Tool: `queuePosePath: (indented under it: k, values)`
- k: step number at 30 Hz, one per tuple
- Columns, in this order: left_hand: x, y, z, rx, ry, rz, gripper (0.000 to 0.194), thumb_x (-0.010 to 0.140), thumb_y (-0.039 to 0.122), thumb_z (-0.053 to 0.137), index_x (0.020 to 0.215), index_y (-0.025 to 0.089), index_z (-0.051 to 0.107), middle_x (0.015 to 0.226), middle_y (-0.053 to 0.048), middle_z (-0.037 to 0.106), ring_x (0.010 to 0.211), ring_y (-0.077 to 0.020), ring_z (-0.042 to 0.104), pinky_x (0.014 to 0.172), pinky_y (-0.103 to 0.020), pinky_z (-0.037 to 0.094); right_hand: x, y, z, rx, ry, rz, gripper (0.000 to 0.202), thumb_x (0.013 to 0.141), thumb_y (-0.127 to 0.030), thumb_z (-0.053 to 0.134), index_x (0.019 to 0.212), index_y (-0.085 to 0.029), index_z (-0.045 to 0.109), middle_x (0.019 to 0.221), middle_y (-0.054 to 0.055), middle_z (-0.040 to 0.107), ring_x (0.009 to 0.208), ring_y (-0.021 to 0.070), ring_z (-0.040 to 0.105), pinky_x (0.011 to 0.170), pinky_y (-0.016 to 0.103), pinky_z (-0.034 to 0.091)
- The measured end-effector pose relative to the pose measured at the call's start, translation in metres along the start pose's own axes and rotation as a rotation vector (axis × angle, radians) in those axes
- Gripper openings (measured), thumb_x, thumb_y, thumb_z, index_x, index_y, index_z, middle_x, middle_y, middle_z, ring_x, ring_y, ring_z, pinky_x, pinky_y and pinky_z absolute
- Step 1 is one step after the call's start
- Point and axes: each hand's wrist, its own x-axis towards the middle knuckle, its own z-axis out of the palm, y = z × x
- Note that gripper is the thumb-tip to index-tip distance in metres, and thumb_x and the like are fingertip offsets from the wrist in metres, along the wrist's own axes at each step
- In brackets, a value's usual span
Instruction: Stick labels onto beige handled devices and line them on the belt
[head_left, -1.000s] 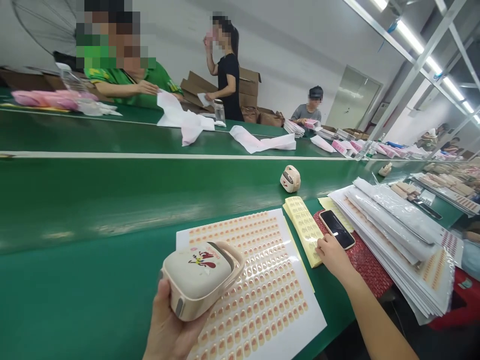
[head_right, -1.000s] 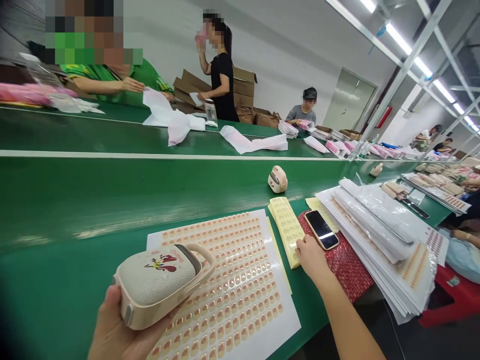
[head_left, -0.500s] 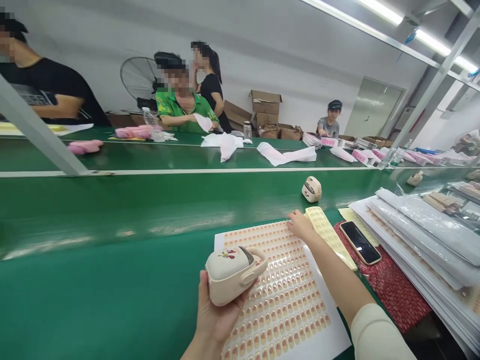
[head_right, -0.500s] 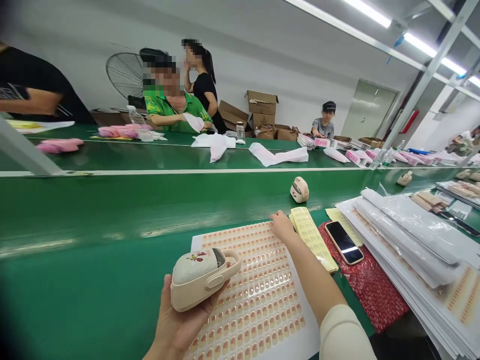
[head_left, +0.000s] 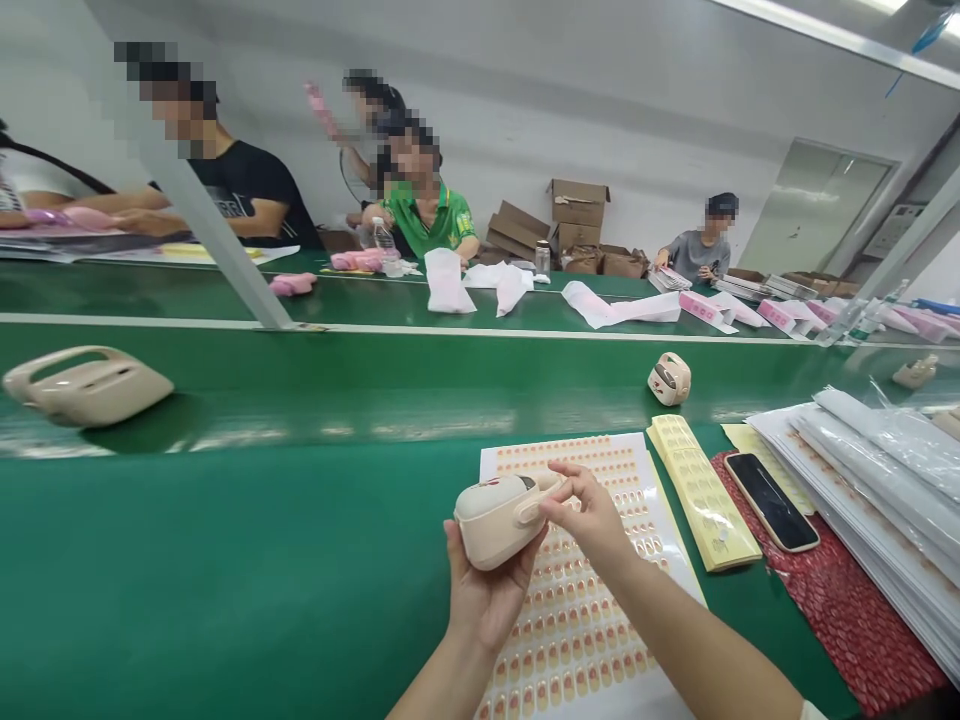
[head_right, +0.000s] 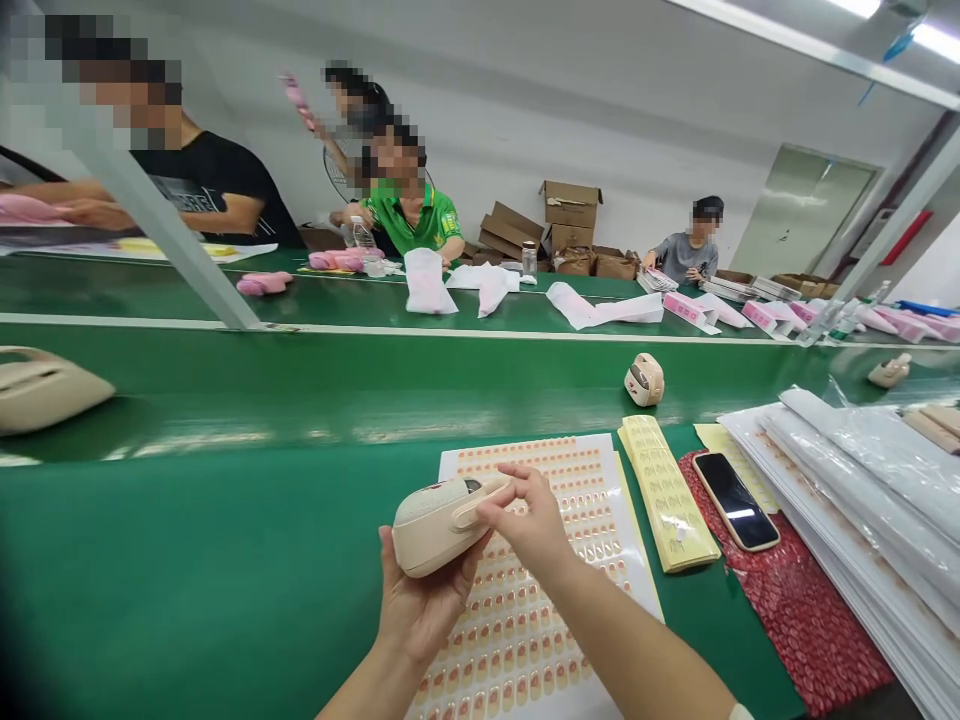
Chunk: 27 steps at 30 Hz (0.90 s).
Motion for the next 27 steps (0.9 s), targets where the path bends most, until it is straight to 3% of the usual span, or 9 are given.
queuePosePath:
  k: [4,11,15,18,20,21,24,27]
  values:
    - [0.0,-0.001,-0.001,-0.026,-0.036,0.01,0.05,0.087,0.045,0.037,0.134,0.03,0.028,0.113,-0.008,0.061,0.101,-0.021,0.058,0.09,-0.034,0.044,-0.01,0.001,0.02,0.006,0.101,-0.004,0.014,0.065,-0.025,0.067,0.057,-0.021,0.056,0.11,0.007,0.055,0.111,0.0252,0.045,0.094,0.046,0.033]
    - [0.0,-0.004,0.001,-0.04,-0.058,0.019,0.046,0.087,0.043,0.037,0.129,0.025,0.04,0.108,-0.011,0.064,0.1,-0.0217,0.059,0.083,-0.031,0.049,-0.014,0.001,0.028,-0.016,0.188,-0.053,0.016,0.069,-0.022,0.059,0.057,-0.02,0.05,0.102,0.008,0.052,0.105,0.0235,0.047,0.09,0.044,0.036]
    - [-0.001,-0.006,0.004,-0.078,0.012,0.011,0.046,0.087,0.041,0.038,0.13,0.025,0.037,0.108,-0.01,0.064,0.1,-0.0207,0.059,0.085,-0.029,0.048,-0.016,0.007,0.027,-0.179,0.217,-0.279,0.013,0.076,-0.022,0.052,0.063,-0.021,0.048,0.095,0.008,0.052,0.097,0.0221,0.05,0.084,0.042,0.04]
    - [-0.002,-0.006,0.004,-0.106,0.05,-0.007,0.045,0.087,0.039,0.038,0.13,0.024,0.038,0.107,-0.01,0.064,0.097,-0.0207,0.061,0.083,-0.029,0.049,-0.013,0.013,0.02,-0.387,0.17,-0.505,0.011,0.077,-0.022,0.052,0.067,-0.022,0.05,0.092,0.008,0.055,0.09,0.0228,0.052,0.08,0.042,0.04]
    - [-0.004,-0.006,0.005,-0.109,0.054,-0.021,0.045,0.087,0.039,0.038,0.129,0.024,0.038,0.107,-0.01,0.064,0.097,-0.0205,0.061,0.083,-0.028,0.049,-0.011,0.015,0.015,-0.469,0.131,-0.57,0.005,0.077,-0.024,0.053,0.073,-0.023,0.053,0.093,0.008,0.056,0.091,0.0235,0.052,0.081,0.043,0.039]
    - [-0.005,-0.006,0.005,-0.103,0.051,-0.027,0.045,0.087,0.039,0.039,0.129,0.024,0.038,0.107,-0.01,0.064,0.098,-0.0206,0.06,0.083,-0.029,0.049,-0.009,0.015,0.013,-0.466,0.12,-0.559,0.005,0.076,-0.027,0.054,0.08,-0.023,0.054,0.095,0.008,0.055,0.093,0.024,0.052,0.083,0.044,0.039]
    - [-0.007,-0.005,0.004,-0.087,0.038,-0.033,0.05,0.085,0.041,0.042,0.132,0.024,0.035,0.11,-0.011,0.062,0.1,-0.0223,0.059,0.084,-0.031,0.049,-0.007,0.014,0.011,-0.317,0.043,-0.379,0.035,0.074,-0.035,0.057,0.105,-0.023,0.048,0.105,0.009,0.052,0.102,0.024,0.049,0.088,0.042,0.039]
    - [-0.007,-0.005,0.003,-0.1,0.027,-0.035,0.052,0.085,0.042,0.041,0.133,0.025,0.031,0.111,-0.012,0.061,0.1,-0.0236,0.059,0.083,-0.034,0.05,-0.004,0.016,0.009,-0.156,-0.117,-0.183,0.039,0.076,-0.04,0.053,0.11,-0.022,0.046,0.108,0.008,0.052,0.103,0.0222,0.05,0.088,0.04,0.041]
